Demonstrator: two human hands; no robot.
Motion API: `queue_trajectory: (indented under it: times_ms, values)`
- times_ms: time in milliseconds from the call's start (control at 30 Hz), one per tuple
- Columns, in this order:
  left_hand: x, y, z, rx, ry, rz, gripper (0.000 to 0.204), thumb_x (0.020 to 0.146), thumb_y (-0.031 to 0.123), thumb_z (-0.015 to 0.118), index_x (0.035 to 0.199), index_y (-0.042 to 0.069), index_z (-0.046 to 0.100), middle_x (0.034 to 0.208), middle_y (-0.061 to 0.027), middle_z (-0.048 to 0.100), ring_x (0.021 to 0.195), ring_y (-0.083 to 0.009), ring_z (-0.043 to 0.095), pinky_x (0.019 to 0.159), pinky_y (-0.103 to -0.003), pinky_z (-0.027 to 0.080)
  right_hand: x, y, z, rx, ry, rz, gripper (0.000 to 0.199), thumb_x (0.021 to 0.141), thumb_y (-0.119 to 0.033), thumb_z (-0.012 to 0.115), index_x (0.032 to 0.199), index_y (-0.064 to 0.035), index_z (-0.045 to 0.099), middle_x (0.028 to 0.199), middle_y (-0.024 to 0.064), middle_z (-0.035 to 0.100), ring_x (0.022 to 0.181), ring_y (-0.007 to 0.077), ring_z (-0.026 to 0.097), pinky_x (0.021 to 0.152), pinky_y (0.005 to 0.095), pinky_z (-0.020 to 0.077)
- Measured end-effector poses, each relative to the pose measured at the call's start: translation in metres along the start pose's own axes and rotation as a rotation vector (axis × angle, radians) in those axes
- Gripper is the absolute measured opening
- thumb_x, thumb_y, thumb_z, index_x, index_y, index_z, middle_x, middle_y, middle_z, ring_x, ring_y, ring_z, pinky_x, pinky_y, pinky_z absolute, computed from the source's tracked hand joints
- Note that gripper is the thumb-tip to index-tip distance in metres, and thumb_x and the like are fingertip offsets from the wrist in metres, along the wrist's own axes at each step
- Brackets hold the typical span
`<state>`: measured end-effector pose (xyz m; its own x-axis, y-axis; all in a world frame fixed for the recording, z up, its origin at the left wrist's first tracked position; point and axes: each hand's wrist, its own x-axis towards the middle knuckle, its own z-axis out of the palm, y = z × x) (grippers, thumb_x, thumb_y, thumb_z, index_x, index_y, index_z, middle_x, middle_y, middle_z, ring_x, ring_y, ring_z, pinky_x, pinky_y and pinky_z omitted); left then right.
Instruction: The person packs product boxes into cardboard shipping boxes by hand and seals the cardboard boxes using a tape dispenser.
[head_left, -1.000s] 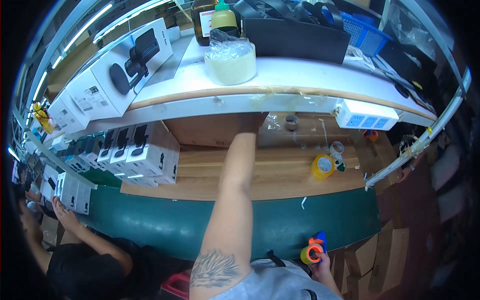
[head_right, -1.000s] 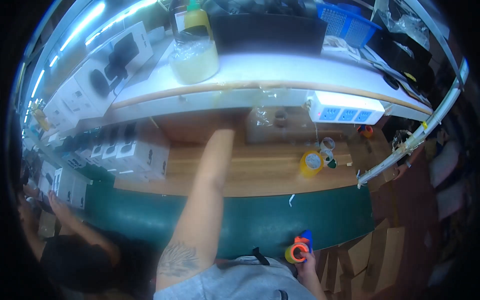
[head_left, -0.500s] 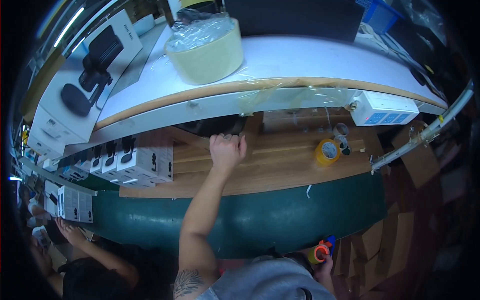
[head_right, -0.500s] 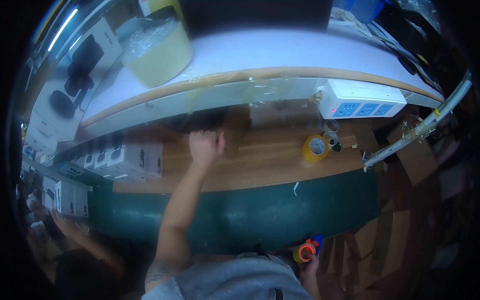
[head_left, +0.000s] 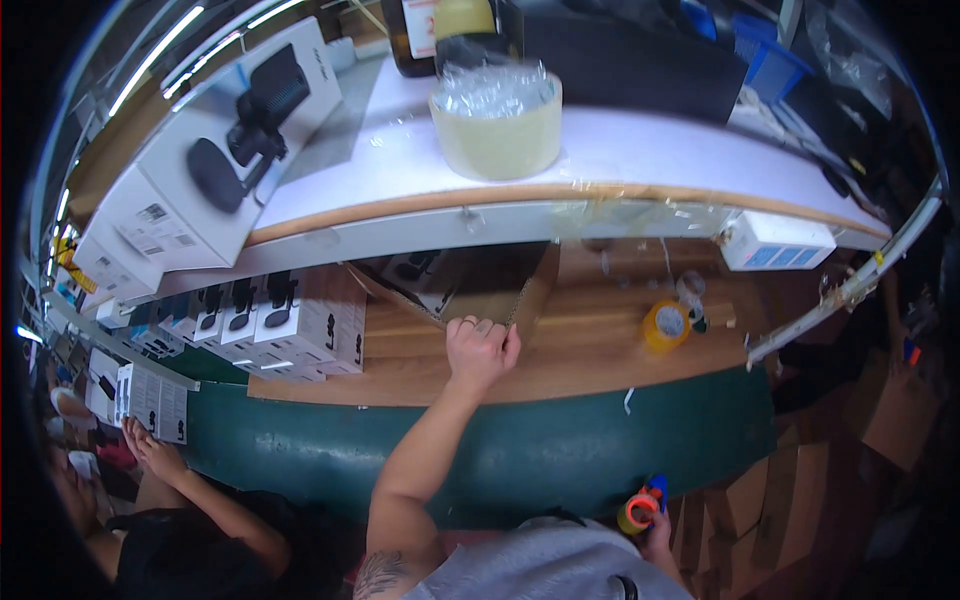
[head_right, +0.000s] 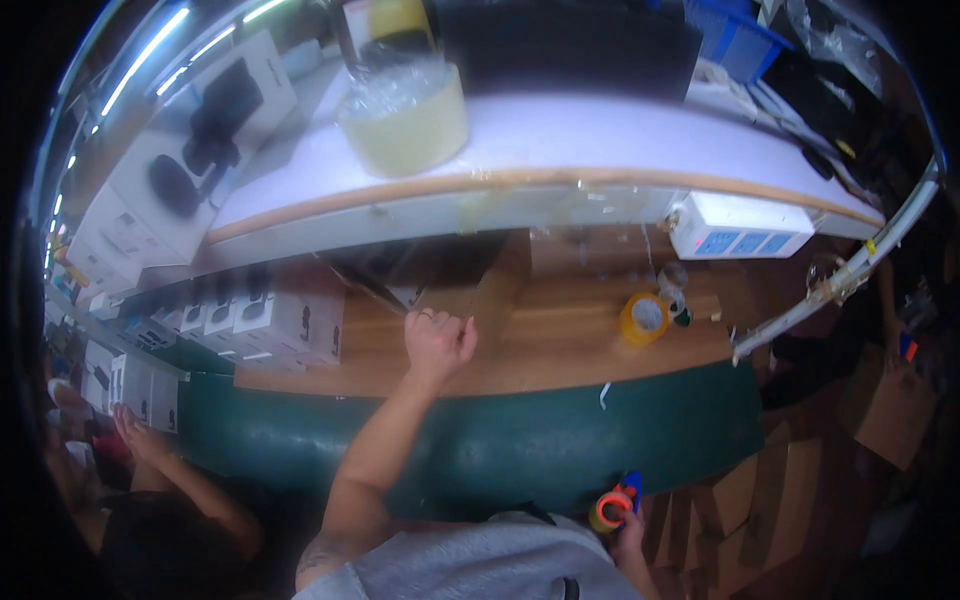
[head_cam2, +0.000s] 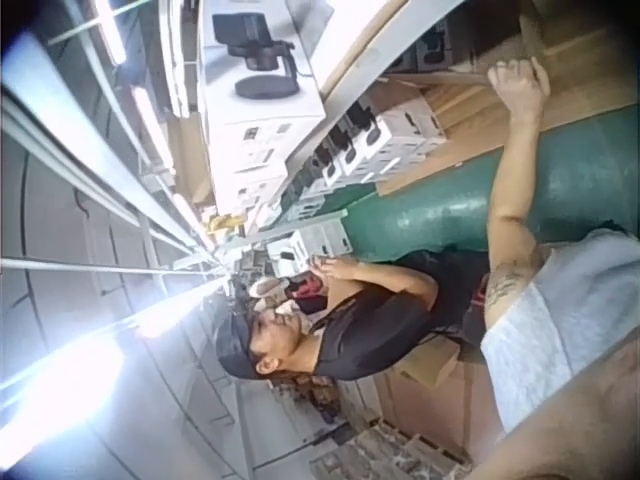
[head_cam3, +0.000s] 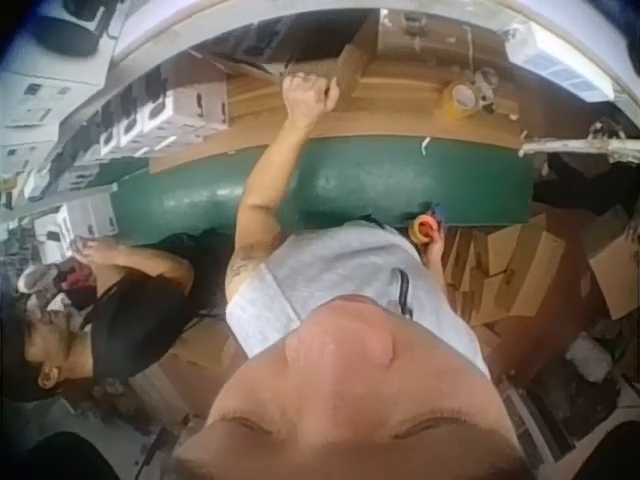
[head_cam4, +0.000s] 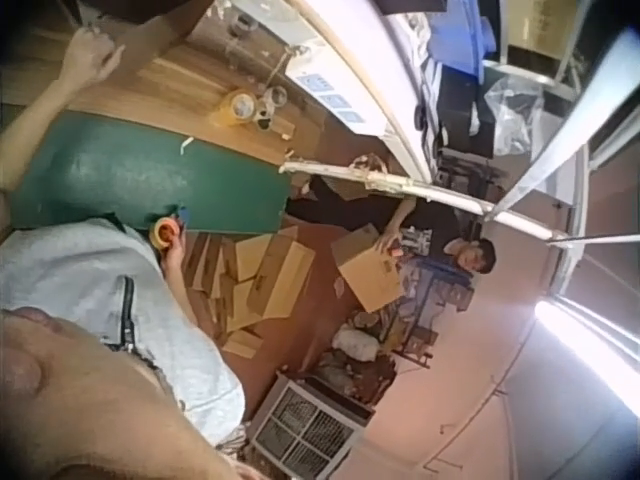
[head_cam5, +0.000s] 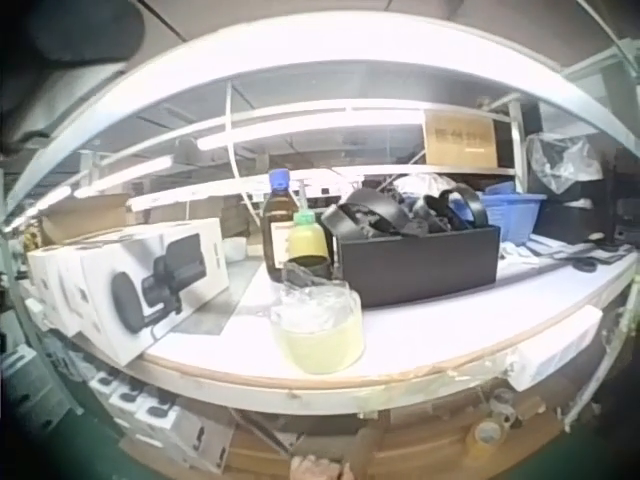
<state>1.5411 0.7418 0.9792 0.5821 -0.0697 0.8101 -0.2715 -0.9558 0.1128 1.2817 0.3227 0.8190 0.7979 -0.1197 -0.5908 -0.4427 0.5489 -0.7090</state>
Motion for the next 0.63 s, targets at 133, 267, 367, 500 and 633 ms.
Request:
queue_trajectory:
  times_ms: [133,267,367,500,633]
  values:
    - [-0.015,0.026,-0.039,-0.075,-0.044,0.005,0.028,0.072,0.016,0.071,0.055,0.015,0.049,0.057,-0.0036,0.047,0.056,-0.0237,0.048,0.06,-0.038,0.033,0.018,-0.013,0.02,-0.104,0.006,0.071,0.058,0.077,-0.002,0.049,0.134,-0.0078,0.052,0.119,0.009,0.062,0.11,0.0272,0.06,0.097,0.043,0.0497]
    - [-0.027,0.042,-0.041,-0.073,-0.061,-0.039,0.028,0.072,0.017,0.072,0.057,0.014,0.048,0.058,-0.0035,0.045,0.058,-0.0228,0.047,0.061,-0.037,0.033,0.029,-0.011,0.047,-0.113,0.063,0.097,0.06,0.079,-0.001,0.048,0.139,-0.0099,0.048,0.124,0.0072,0.06,0.114,0.0261,0.058,0.097,0.0438,0.0495]
    - [-0.012,0.039,-0.019,-0.039,-0.031,-0.022,0.026,0.073,0.018,0.07,0.058,0.013,0.049,0.06,-0.005,0.046,0.062,-0.0231,0.048,0.064,-0.038,0.035,0.028,-0.006,0.062,-0.086,0.06,0.133,0.064,0.079,0.0,0.049,0.142,-0.013,0.046,0.128,0.0072,0.058,0.115,0.026,0.058,0.097,0.0454,0.0502]
    - [0.035,0.015,0.039,-0.015,-0.18,-0.132,0.017,0.074,0.021,0.069,0.065,0.011,0.06,0.068,-0.0101,0.058,0.072,-0.0274,0.057,0.064,-0.042,0.042,0.02,-0.006,0.063,-0.078,0.02,0.107,0.068,0.079,0.004,0.051,0.145,-0.0117,0.041,0.13,0.0088,0.056,0.115,0.0264,0.058,0.098,0.0446,0.0499]
    - [0.054,-0.118,0.05,0.188,-0.034,-0.168,0.042,0.081,0.037,0.067,0.115,0.012,0.066,0.108,-0.0184,0.067,0.101,-0.028,0.064,0.086,-0.047,0.051,0.023,0.0,0.079,-0.081,-0.045,0.09,0.071,0.082,0.008,0.049,0.149,-0.0101,0.036,0.129,0.0095,0.056,0.115,0.0247,0.057,0.099,0.0408,0.0493]
